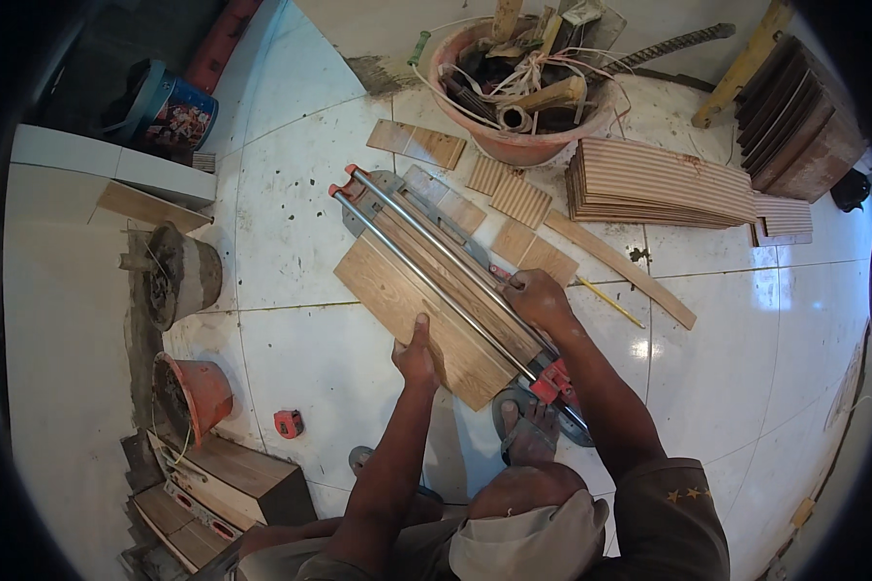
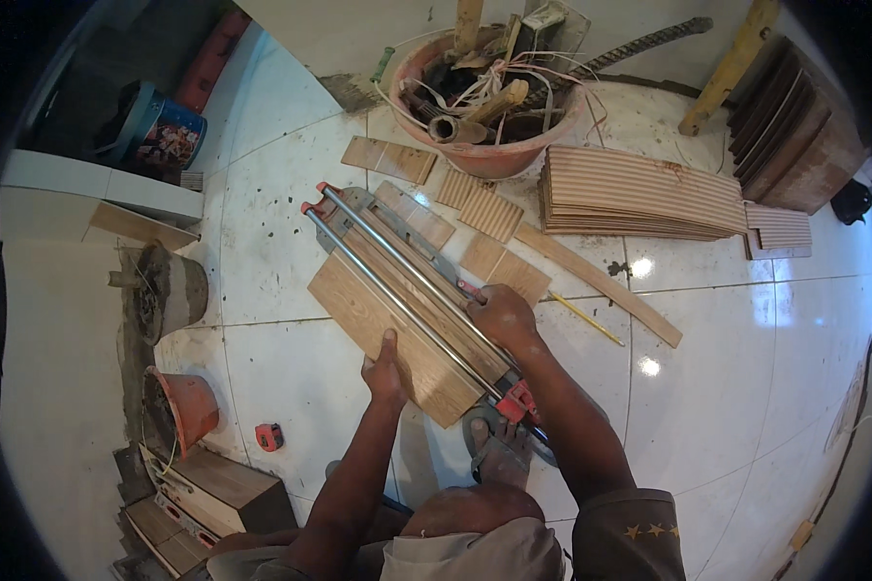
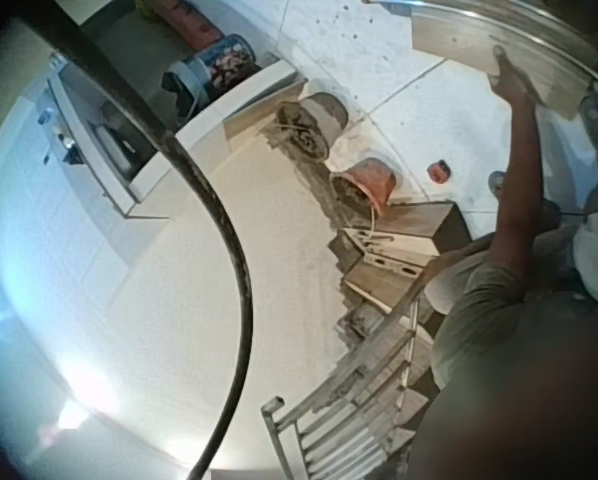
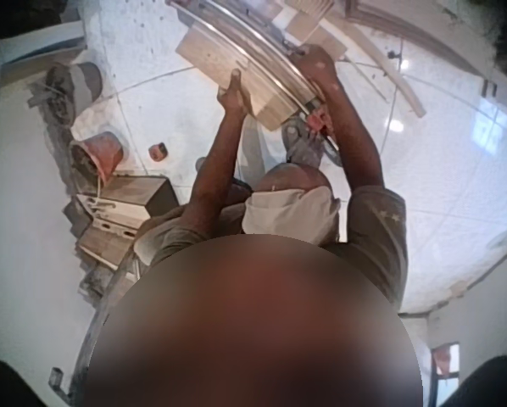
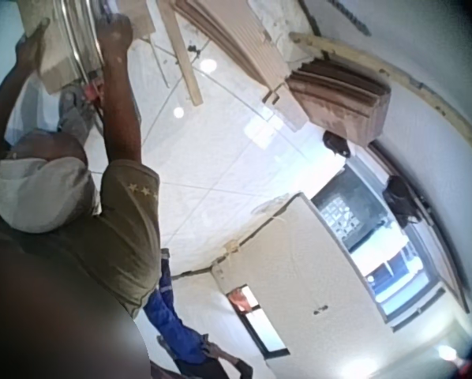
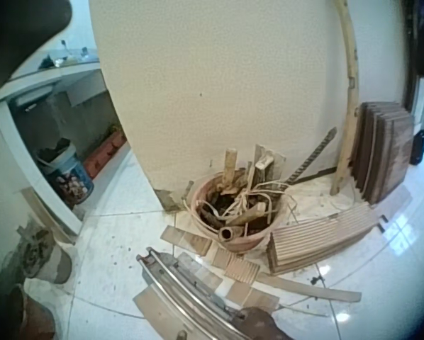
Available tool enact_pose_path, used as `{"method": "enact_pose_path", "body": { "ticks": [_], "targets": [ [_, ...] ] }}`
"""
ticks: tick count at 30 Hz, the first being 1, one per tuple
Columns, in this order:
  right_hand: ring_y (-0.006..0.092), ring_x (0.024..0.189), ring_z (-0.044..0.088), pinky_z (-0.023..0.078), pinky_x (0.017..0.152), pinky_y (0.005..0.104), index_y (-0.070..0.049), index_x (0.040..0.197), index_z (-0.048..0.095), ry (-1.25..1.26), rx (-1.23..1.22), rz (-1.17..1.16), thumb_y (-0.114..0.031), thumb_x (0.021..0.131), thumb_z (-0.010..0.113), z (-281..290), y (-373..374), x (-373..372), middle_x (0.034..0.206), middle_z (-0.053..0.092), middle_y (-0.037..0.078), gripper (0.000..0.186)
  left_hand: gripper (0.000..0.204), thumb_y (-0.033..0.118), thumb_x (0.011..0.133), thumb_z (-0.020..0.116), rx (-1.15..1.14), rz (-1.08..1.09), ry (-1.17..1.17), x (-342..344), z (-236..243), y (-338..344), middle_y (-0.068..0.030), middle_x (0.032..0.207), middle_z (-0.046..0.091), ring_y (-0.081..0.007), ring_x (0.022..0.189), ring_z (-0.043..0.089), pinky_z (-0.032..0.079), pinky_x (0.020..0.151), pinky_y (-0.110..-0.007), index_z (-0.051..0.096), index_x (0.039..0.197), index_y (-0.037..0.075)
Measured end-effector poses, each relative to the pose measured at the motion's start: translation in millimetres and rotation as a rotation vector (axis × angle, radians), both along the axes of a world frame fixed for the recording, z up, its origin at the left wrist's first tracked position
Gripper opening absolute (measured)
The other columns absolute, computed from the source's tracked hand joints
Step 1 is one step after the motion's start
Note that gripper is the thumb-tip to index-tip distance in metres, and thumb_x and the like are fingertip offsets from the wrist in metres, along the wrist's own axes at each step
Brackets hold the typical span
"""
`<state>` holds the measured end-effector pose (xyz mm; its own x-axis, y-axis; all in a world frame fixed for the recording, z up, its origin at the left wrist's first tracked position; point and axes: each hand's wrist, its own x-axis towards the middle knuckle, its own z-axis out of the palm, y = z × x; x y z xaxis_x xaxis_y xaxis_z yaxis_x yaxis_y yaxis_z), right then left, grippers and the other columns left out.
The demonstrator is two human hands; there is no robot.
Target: The recorder is measuring, cutting, and fitting tiles onto a concrete staircase.
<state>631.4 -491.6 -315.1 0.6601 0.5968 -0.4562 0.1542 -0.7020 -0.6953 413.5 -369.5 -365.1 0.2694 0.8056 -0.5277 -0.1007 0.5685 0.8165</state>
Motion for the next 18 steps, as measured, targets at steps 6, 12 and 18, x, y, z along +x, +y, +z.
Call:
{"method": "enact_pose_path", "body": {
  "ticks": [6,12,18],
  "targets": [
    [0.0421,0.089,0.069,0.052,0.081,0.0477,0.003,0.095,0.071,0.044,0.026,0.015,-0.031,0.092,0.07,-5,8,-5,0.092,0.07,0.027,0.034,0.054,0.018,0.092,0.081,-0.022,0.021,-0.006,-2,5,3,-0.0098,0.125,0.065,-0.0215,0.113,0.063,0.049,0.102,-0.036,0.053,0.135,-0.002],
    [0.0458,0.088,0.068,0.053,0.079,0.0517,-0.002,0.094,0.065,-0.196,0.228,-0.205,-0.033,0.093,0.068,-21,-21,-2,0.09,0.069,0.024,0.031,0.053,0.014,0.093,0.079,-0.036,0.006,-0.003,6,-7,-7,-0.0096,0.125,0.066,-0.0212,0.112,0.063,0.05,0.101,-0.035,0.054,0.136,-0.002],
    [0.042,0.069,0.064,0.048,0.063,0.0512,-0.004,0.084,0.059,-0.327,-0.063,-0.254,-0.058,0.091,0.07,4,-126,30,0.072,0.065,0.021,0.056,0.053,0.024,0.098,0.073,-0.003,-0.027,-0.037,-5,-8,3,-0.0093,0.126,0.065,-0.0207,0.111,0.064,0.055,0.096,-0.036,0.052,0.14,-0.003]
  ]
}}
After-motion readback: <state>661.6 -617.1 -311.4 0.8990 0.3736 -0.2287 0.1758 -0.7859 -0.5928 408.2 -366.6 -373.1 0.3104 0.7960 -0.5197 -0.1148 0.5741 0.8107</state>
